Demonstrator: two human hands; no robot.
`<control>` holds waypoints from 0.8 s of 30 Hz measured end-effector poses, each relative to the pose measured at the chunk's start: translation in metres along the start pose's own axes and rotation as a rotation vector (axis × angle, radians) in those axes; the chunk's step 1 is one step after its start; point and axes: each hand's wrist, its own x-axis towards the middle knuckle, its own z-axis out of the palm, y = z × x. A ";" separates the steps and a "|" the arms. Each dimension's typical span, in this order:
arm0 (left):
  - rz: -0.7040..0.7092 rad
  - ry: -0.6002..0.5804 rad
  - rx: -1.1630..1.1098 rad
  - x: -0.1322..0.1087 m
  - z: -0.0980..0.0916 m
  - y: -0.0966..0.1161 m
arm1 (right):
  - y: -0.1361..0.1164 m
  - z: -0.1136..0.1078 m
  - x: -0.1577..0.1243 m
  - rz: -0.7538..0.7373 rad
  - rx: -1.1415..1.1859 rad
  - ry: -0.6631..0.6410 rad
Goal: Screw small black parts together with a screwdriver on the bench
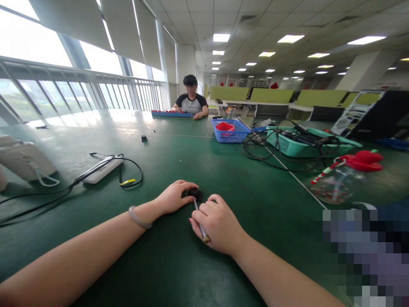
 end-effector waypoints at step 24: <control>-0.020 0.006 -0.016 0.001 0.000 0.000 | -0.002 -0.001 0.001 0.068 -0.054 -0.005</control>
